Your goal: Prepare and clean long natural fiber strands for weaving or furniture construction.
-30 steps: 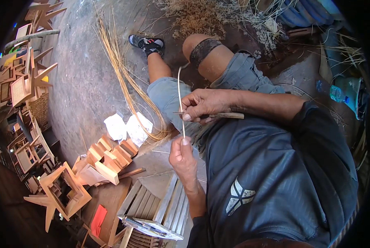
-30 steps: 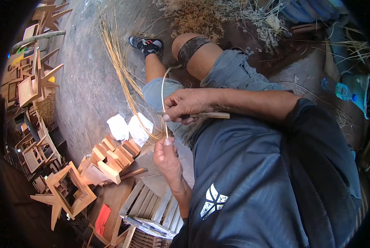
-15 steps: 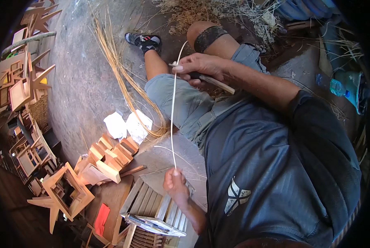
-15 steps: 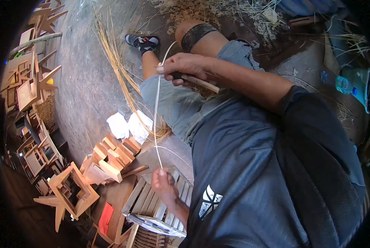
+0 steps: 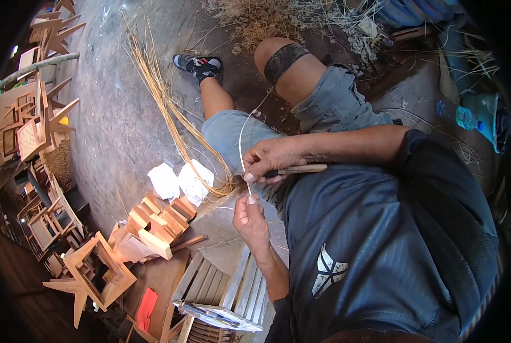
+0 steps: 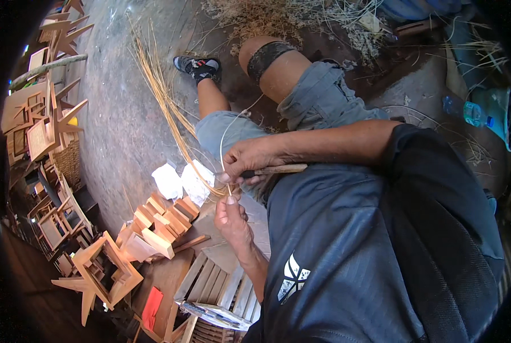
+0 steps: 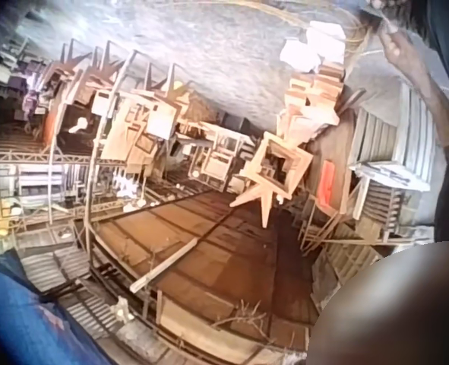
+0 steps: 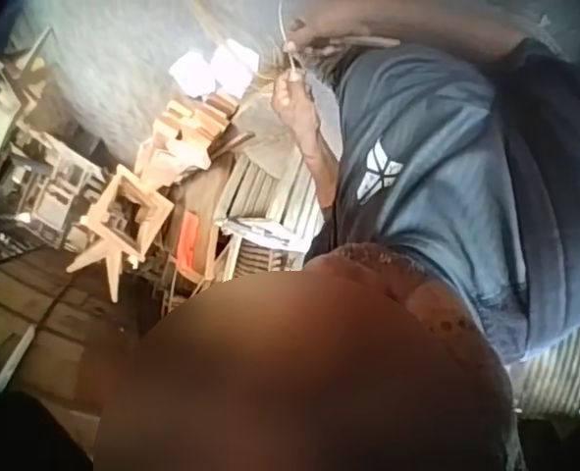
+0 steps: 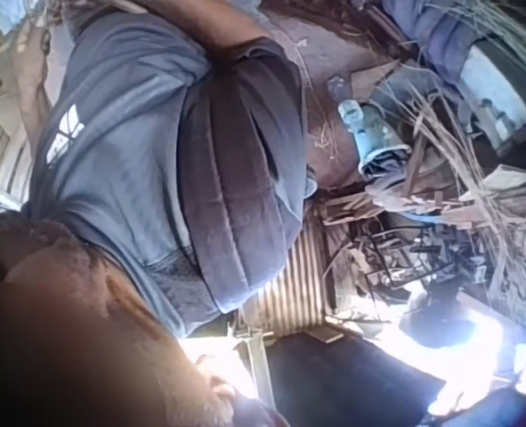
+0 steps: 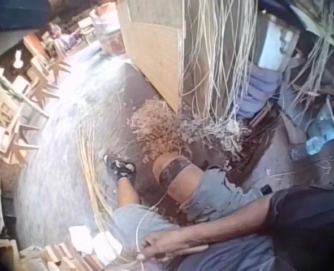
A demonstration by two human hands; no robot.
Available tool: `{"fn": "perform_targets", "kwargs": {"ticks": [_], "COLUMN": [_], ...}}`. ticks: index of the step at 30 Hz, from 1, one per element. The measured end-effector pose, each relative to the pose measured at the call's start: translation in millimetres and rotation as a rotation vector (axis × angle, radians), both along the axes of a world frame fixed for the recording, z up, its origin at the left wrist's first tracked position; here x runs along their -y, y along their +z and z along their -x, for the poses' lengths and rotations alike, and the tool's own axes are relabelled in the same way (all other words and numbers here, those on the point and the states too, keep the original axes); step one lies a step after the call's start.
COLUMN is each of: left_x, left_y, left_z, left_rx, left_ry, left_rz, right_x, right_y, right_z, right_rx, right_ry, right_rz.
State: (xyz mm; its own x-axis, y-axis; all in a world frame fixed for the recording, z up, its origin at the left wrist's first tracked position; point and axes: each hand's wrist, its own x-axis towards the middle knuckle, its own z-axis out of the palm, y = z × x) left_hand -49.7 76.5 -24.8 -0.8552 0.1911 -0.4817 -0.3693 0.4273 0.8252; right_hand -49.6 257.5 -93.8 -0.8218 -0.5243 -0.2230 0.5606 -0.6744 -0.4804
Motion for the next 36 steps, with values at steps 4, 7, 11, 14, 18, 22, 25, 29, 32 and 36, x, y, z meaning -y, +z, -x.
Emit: {"fn": "perform_targets", "kwargs": {"ticks": [4,7,11,14,18,22,25,29,32,36], "left_x": [19,43,78,112,149,198,243,144,12,-65], "left_y": [21,36,57,66,81,103,99,56,32,18], "left_z": [1,-2,-4,-7,-5,-8,9,34,48,32], "left_rx": [0.035,0.089,0.144,0.194,0.241,0.288,0.365,-0.157,-0.110,0.038], "left_ry": [-0.050,-0.027,-0.029,-0.022,0.017,0.062,0.012,-0.378,-0.338,-0.291], "left_rz": [0.103,0.067,0.078,-0.003,-0.081,-0.120,0.375,0.694,0.261,-0.049], "right_x": [-4,-5,-22,-43,-66,-111,-136,-72,-38,-34], "right_y": [-5,-11,-8,-1,3,1,5,13,38,33], "right_z": [7,18,35,46,60,71,61,37,4,-11], "right_rx": [-0.006,-0.003,0.045,0.051,-0.007,-0.091,-0.146,-0.078,0.049,0.059], "right_ry": [-0.023,-0.036,-0.083,-0.176,-0.234,-0.304,-0.351,-0.320,-0.229,-0.269], "right_rz": [0.003,0.023,-0.028,-0.116,-0.161,-0.269,-0.343,-0.411,-0.398,-0.189]}}
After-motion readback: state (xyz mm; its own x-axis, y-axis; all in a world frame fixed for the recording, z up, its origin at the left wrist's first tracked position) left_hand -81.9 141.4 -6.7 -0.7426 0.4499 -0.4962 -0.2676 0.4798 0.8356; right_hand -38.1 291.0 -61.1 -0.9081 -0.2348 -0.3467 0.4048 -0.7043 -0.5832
